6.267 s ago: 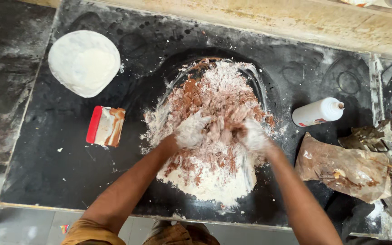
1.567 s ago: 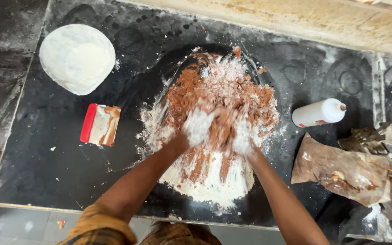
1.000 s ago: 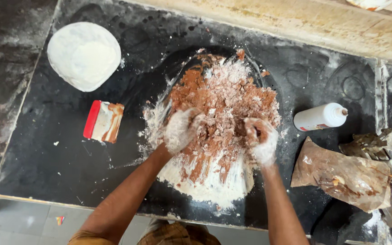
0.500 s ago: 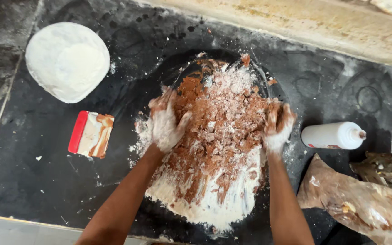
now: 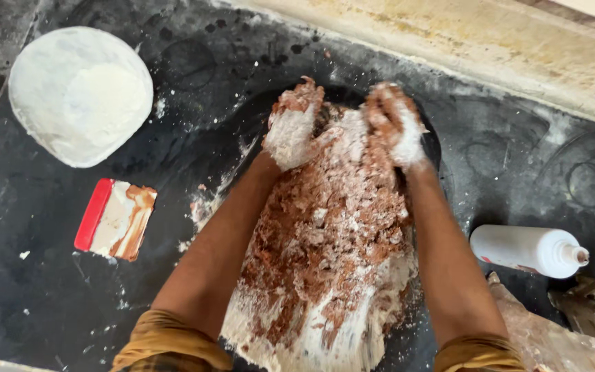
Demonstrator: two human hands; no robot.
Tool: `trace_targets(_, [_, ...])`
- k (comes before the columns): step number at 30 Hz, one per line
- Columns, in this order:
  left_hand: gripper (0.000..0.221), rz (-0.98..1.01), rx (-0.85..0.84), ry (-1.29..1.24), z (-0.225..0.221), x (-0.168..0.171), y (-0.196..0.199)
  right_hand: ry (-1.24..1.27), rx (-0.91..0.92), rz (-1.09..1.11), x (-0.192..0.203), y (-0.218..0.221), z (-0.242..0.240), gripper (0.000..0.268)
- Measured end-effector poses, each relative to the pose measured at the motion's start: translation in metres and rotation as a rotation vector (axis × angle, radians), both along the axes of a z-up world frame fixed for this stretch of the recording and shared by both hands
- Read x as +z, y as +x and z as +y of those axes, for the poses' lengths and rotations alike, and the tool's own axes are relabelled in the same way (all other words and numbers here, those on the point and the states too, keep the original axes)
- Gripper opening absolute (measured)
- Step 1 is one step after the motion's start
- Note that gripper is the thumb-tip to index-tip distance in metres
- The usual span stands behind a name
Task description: The person pours white flour from a bowl onto a mass of brown dough on a workspace and kneads them together by hand, occasionally using a red scraper to gather the mixture.
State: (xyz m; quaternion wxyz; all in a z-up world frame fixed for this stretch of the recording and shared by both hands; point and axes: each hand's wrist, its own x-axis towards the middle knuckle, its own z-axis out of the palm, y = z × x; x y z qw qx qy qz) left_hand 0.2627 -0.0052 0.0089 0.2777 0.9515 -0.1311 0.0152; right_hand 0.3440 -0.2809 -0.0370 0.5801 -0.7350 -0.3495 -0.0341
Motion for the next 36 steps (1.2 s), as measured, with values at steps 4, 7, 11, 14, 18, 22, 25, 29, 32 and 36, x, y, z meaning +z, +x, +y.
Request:
trace_targets(4, [0.061, -0.039, -0.177, -0.062, -0.01, -0.033, 0.016, 0.276, -0.121, 0.686, -0.007, -0.007, 0.03, 0.035])
trace_targets(7, [0.049, 0.104, -0.256, -0.226, -0.004, -0.031, -0.008, 0.088, -0.119, 0.81, 0.0, -0.053, 0.019, 0.039])
trace_targets(11, [0.064, 0.212, -0.352, 0.0, 0.007, -0.007, -0.068, -0.436, 0.164, 0.134, 0.034, -0.114, 0.003, 0.041])
trace_targets(14, [0.061, 0.299, -0.379, -0.25, 0.006, 0.009, -0.097, -0.257, -0.27, 1.3, 0.071, -0.162, 0.015, 0.065])
trace_targets(18, [0.069, 0.078, -0.449, -0.115, 0.016, 0.044, -0.149, 0.02, -0.212, 1.513, 0.094, -0.233, 0.025, 0.086])
trace_targets(22, [0.102, 0.391, -0.557, 0.204, 0.009, 0.086, -0.191, -0.451, -0.182, 0.918, 0.078, -0.308, 0.03, 0.105])
trace_targets(25, [0.122, 0.102, -0.642, 0.304, 0.011, 0.079, -0.221, -0.569, -0.244, 0.707, 0.055, -0.348, 0.029, 0.1])
trace_targets(29, [0.139, 0.454, -0.785, 0.468, 0.012, 0.04, -0.241, -0.581, -0.31, 0.722, 0.017, -0.387, 0.014, 0.094])
trace_targets(32, [0.158, -0.367, -0.508, 0.126, 0.004, 0.018, -0.226, -0.546, -0.383, 0.768, -0.009, -0.38, 0.001, 0.09])
trace_targets(36, [0.121, 0.328, -0.701, 0.356, -0.001, 0.017, -0.173, -0.349, -0.467, 0.949, -0.013, -0.332, -0.002, 0.085])
